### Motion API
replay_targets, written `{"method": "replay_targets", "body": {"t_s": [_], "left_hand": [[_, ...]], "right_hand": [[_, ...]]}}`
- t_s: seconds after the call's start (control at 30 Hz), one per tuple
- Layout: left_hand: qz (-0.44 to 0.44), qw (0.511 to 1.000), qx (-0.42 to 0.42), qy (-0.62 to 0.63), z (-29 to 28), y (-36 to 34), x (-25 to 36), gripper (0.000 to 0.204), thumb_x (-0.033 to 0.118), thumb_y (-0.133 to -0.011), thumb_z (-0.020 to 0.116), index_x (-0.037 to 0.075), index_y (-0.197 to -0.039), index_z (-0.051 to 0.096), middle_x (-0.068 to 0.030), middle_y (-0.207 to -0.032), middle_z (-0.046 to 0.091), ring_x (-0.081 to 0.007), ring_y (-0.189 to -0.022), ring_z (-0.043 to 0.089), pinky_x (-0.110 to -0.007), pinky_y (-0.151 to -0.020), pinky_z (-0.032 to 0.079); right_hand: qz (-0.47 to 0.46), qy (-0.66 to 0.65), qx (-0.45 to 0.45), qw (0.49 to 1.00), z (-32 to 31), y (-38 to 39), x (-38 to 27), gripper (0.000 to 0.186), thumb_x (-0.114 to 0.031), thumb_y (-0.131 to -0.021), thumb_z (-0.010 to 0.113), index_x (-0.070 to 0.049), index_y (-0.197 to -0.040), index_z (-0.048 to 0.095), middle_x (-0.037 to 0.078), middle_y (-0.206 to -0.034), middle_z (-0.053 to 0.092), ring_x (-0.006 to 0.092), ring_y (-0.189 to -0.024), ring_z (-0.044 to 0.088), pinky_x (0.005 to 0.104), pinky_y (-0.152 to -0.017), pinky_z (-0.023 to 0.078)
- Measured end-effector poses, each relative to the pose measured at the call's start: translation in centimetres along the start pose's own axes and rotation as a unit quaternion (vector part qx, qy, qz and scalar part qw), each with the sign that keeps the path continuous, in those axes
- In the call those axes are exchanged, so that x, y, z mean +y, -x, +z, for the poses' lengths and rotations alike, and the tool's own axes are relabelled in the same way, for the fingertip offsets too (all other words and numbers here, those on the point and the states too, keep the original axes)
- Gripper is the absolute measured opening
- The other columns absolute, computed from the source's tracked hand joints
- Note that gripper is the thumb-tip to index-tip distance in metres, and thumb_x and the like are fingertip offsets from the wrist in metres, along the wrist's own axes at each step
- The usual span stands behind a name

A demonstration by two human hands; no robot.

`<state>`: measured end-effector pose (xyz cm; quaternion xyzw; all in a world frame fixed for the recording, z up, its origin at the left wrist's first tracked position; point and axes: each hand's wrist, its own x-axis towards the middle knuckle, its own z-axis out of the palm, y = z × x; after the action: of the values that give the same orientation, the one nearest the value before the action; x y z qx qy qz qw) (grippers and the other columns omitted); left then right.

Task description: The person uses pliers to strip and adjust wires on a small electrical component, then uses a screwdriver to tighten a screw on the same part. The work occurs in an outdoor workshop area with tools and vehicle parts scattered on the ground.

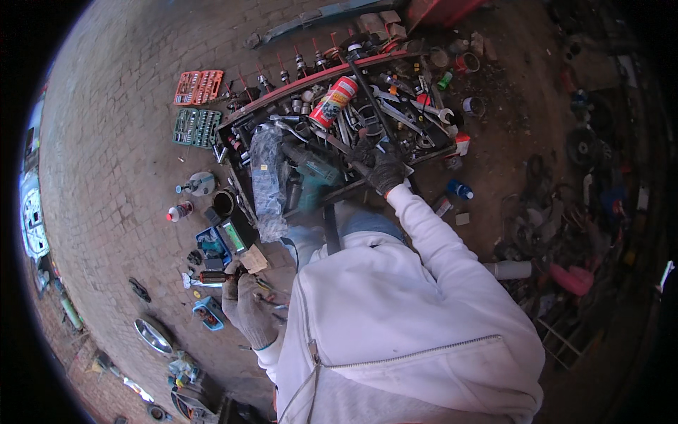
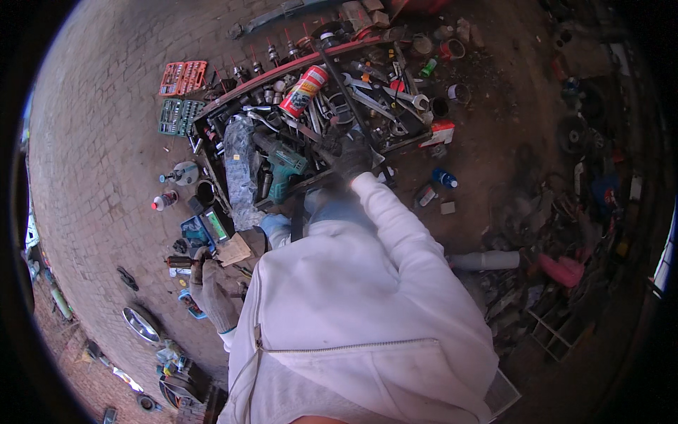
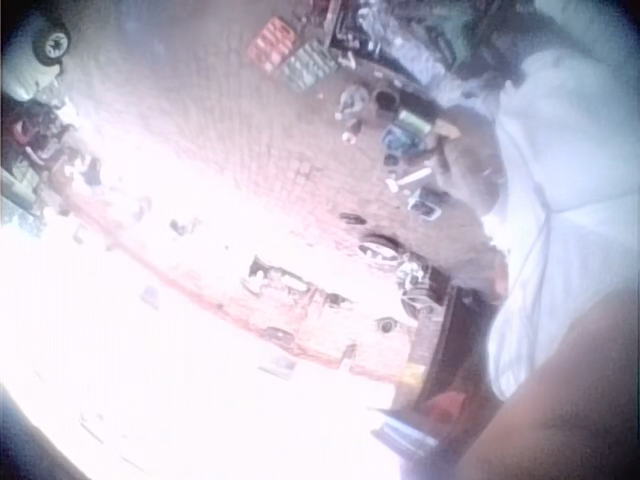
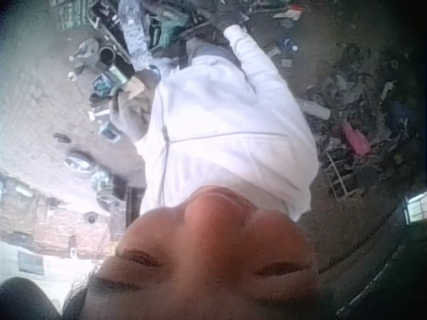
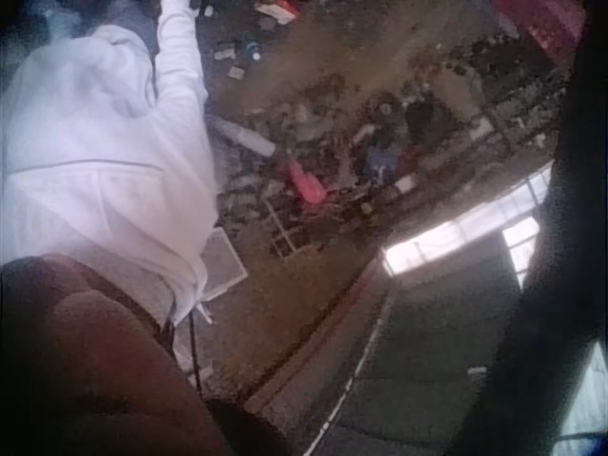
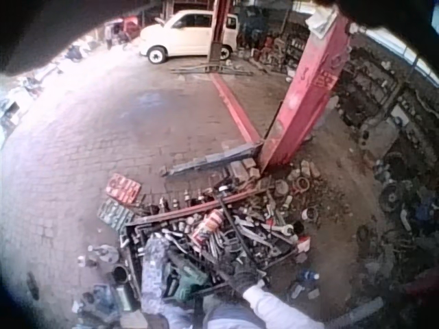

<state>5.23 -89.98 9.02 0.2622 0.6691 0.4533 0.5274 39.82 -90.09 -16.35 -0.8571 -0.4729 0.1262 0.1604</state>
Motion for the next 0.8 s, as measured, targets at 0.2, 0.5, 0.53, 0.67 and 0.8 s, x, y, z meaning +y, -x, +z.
{"method": "replay_targets", "body": {"t_s": [0.2,0.5,0.53,0.67,0.8], "left_hand": [[-0.005,1.0,-0.009,-0.016,0.0,0.5,0.6,0.03,0.0,-0.095,0.059,-0.007,-0.124,0.062,-0.0059,-0.085,0.063,-0.0089,-0.066,0.055,-0.022,-0.06,0.045],[-0.021,1.0,0.006,-0.011,-3.2,0.5,-2.3,0.026,0.003,-0.095,0.063,-0.004,-0.12,0.065,-0.0034,-0.095,0.066,-0.0086,-0.075,0.059,-0.022,-0.064,0.049],[-0.041,0.999,0.023,-0.023,-3.6,0.4,-2.6,0.024,0.004,-0.096,0.064,-0.003,-0.119,0.066,-0.0026,-0.099,0.067,-0.0081,-0.078,0.061,-0.022,-0.064,0.051],[-0.025,0.997,0.021,-0.074,-3.8,0.9,-2.9,0.026,0.004,-0.096,0.063,-0.002,-0.122,0.066,-0.0016,-0.092,0.067,-0.0056,-0.077,0.059,-0.021,-0.063,0.047],[-0.03,0.997,0.021,-0.073,-3.0,2.0,-2.3,0.026,0.007,-0.095,0.064,-0.002,-0.119,0.066,-0.0016,-0.089,0.066,-0.0062,-0.074,0.058,-0.021,-0.063,0.045]], "right_hand": [[-0.077,0.021,-0.134,0.988,0.2,-0.2,-1.7,0.043,-0.054,-0.081,0.075,-0.012,-0.085,0.076,0.017,-0.081,0.071,0.037,-0.086,0.066,0.0484,-0.081,0.05],[-0.086,0.202,-0.144,0.965,2.7,0.7,-3.1,0.047,-0.032,-0.09,0.062,-0.008,-0.131,0.062,0.015,-0.127,0.064,0.03,-0.122,0.056,0.0451,-0.108,0.038],[-0.102,0.109,-0.123,0.981,2.6,0.5,-3.6,0.049,-0.025,-0.091,0.056,-0.007,-0.137,0.056,0.018,-0.14,0.055,0.035,-0.135,0.046,0.0471,-0.115,0.032],[-0.248,0.034,-0.261,0.932,2.9,-0.7,-4.9,0.06,-0.032,-0.091,0.063,-0.007,-0.144,0.049,0.021,-0.15,0.049,0.042,-0.146,0.036,0.0505,-0.122,0.022],[-0.087,-0.312,-0.366,0.872,5.3,-3.1,-7.0,0.085,-0.055,-0.084,0.075,-0.009,-0.149,0.046,0.023,-0.142,0.058,0.0406,-0.134,0.053,0.0468,-0.113,0.038]]}}
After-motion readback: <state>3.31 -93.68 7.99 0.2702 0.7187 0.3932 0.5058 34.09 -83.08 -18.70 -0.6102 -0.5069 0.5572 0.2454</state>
